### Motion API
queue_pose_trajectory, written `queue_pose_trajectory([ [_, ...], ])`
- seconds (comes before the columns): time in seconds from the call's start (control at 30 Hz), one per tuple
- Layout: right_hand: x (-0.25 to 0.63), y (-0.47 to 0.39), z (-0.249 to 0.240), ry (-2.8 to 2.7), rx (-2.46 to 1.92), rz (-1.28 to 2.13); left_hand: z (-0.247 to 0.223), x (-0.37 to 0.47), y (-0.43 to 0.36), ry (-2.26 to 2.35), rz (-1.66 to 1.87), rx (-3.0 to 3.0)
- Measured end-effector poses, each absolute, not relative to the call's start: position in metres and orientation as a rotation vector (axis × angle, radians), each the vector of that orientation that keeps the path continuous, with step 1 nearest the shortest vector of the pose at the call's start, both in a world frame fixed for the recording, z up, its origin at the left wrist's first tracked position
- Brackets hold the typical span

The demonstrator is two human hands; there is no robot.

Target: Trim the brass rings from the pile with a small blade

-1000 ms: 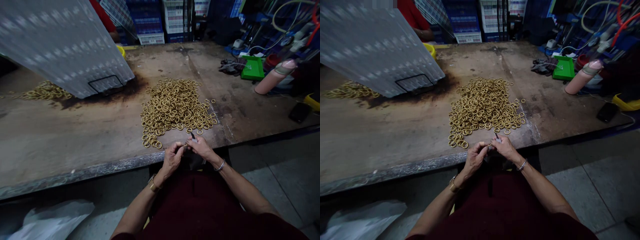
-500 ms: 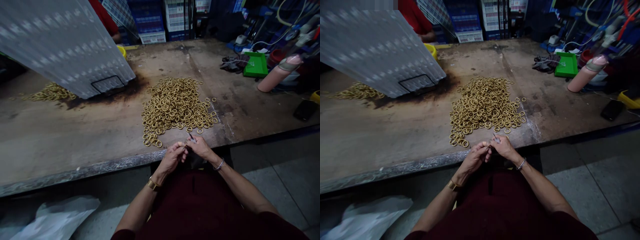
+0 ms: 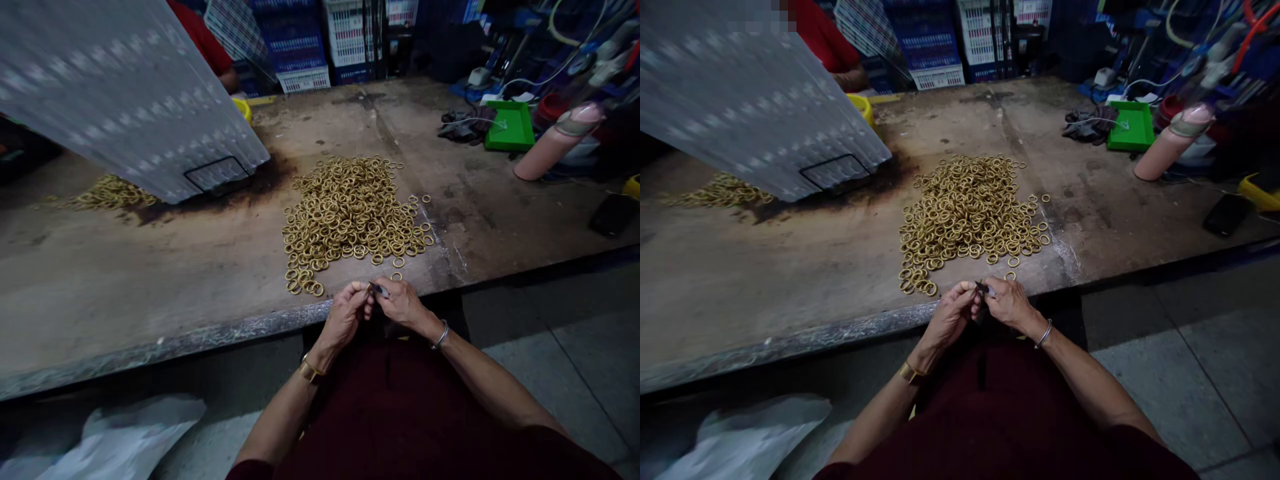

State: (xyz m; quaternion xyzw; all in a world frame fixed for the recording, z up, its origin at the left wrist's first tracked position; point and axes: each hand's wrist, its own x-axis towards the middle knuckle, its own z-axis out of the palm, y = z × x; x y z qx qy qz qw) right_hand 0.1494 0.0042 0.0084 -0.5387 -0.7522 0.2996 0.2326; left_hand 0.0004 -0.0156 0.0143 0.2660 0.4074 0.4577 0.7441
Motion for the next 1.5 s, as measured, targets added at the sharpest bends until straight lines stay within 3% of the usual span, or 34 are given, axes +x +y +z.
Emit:
queue_pose_trajectory([
  [0.87, 0.141, 0.001, 0.027, -2.428, -1.681, 0.606, 0.014, -0.004, -0.023, 0.930, 1.044, 0.676],
  [1.1, 0.174, 0.018, 0.018, -2.150, -1.924, 0.405, 0.039, -0.014, -0.034, 0.738, 0.974, 0.603],
  [1.5, 0.177, 0.010, 0.008, -2.092, -2.066, 0.418, 0.015, -0.014, -0.018, 0.740, 1.001, 0.345],
])
